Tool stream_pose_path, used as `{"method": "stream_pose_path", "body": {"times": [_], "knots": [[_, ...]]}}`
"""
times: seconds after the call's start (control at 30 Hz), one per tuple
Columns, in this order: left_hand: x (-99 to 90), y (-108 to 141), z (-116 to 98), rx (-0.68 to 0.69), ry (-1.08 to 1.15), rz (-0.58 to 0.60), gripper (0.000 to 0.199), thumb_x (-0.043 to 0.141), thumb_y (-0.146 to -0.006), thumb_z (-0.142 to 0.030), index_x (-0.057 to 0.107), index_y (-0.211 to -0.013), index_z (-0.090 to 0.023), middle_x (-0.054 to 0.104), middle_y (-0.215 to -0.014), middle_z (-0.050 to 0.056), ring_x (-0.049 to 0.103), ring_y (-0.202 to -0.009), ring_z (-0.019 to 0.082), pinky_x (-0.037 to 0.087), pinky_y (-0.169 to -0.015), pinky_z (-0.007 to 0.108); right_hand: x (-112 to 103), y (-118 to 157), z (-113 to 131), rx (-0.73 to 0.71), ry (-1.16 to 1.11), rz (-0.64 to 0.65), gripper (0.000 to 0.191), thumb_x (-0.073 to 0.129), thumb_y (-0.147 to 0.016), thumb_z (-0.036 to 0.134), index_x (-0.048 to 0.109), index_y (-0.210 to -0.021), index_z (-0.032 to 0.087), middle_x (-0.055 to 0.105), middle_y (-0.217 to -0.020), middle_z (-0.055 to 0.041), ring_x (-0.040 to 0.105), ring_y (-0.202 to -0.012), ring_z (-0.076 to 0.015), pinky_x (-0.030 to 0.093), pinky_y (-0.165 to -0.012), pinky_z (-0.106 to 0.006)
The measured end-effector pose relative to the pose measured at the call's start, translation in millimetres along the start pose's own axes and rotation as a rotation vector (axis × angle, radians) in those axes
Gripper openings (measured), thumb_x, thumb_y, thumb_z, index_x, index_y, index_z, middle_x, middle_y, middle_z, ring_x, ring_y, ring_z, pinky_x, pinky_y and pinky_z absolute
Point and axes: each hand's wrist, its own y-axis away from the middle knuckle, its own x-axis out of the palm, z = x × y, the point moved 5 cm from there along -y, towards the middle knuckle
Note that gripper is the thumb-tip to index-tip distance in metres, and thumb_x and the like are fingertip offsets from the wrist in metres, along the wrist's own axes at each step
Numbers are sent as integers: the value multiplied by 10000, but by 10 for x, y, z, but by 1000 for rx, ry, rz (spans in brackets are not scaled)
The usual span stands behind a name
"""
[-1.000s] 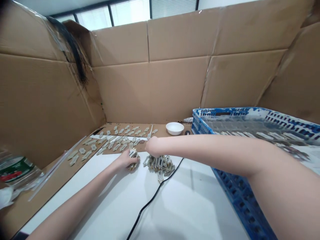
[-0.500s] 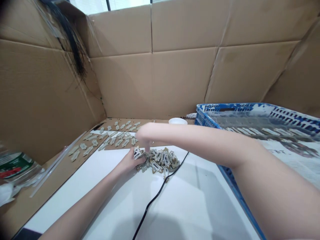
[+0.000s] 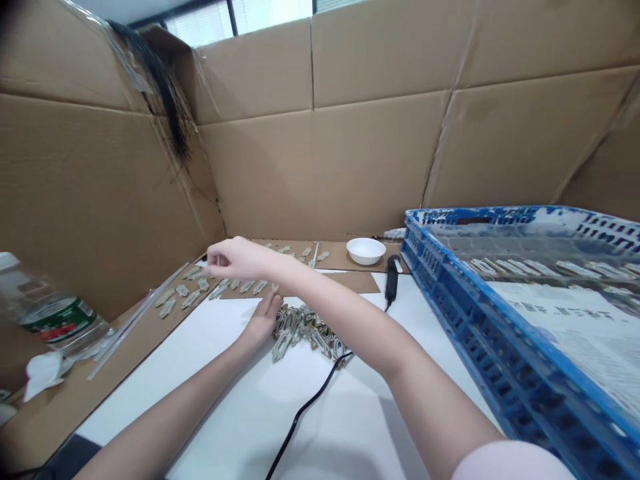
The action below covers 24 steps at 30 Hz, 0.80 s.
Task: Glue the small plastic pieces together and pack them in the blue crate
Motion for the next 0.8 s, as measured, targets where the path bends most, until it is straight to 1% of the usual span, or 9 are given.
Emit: {"method": "stream_pose_path", "body": {"times": [0.1,0.23,0.33,0.4,0.47,0.53,0.63,0.7,0.8], "knots": [[17,-9,15,62,-95,56,405,301,-834,-357,526,-1093,-142,533,-1166,104,439,-1114,186,261,-976,302,-127,205,-161,63,-79,-164,235,410,-801,299,551,-754,117,550,-674,-8,464,-598,-71,342,-580,-202],[2,55,-30,93,-69,3,430,309,-836,-369,504,-1145,-144,563,-1131,88,481,-1073,182,318,-935,295,-272,528,-186,136,-170,-226,229,408,-801,297,554,-751,128,542,-657,-2,454,-591,-69,342,-568,-197],[-108,65,-141,133,-76,-37,408,298,-837,-387,601,-992,-161,632,-988,65,555,-929,174,398,-821,263,-316,744,-145,148,-221,-257,230,411,-806,300,538,-706,137,535,-644,4,444,-587,-65,343,-565,-191],[-361,14,-211,173,-141,-162,402,299,-833,-391,633,-831,-166,655,-865,50,575,-815,167,420,-740,246,-310,857,-152,169,-245,-250,213,420,-802,291,539,-705,143,531,-631,11,444,-580,-63,339,-553,-186],[-781,-61,-200,177,-221,-389,392,297,-831,-387,614,-770,-163,650,-816,45,572,-777,160,417,-716,235,-297,944,-192,206,-263,-227,209,419,-804,290,549,-722,148,533,-625,13,448,-573,-64,337,-539,-184],[-1278,-116,-29,46,-361,-628,393,281,-829,-391,597,-780,-164,643,-770,51,573,-717,173,415,-658,247,-303,1009,-247,249,-266,-217,230,412,-809,311,556,-729,150,538,-627,10,450,-569,-67,339,-529,-186],[-1909,-106,380,-189,-725,-834,392,269,-819,-364,591,-767,-147,628,-738,99,568,-709,230,401,-638,295,-341,1062,-309,290,-262,-215,264,407,-809,350,561,-724,154,546,-640,2,454,-574,-74,342,-525,-193],[-2140,-90,679,-255,-841,-783,376,276,-811,-343,590,-770,-140,628,-783,122,571,-739,240,400,-647,294,-362,1074,-327,296,-269,-208,273,406,-807,358,559,-705,156,545,-635,-1,454,-571,-77,341,-522,-198],[-2247,-68,996,-282,-918,-631,371,299,-800,-367,593,-762,-143,626,-813,127,571,-774,240,407,-680,293,-381,1083,-343,293,-267,-215,275,403,-809,351,554,-684,159,549,-641,-4,460,-581,-81,344,-534,-205]]}}
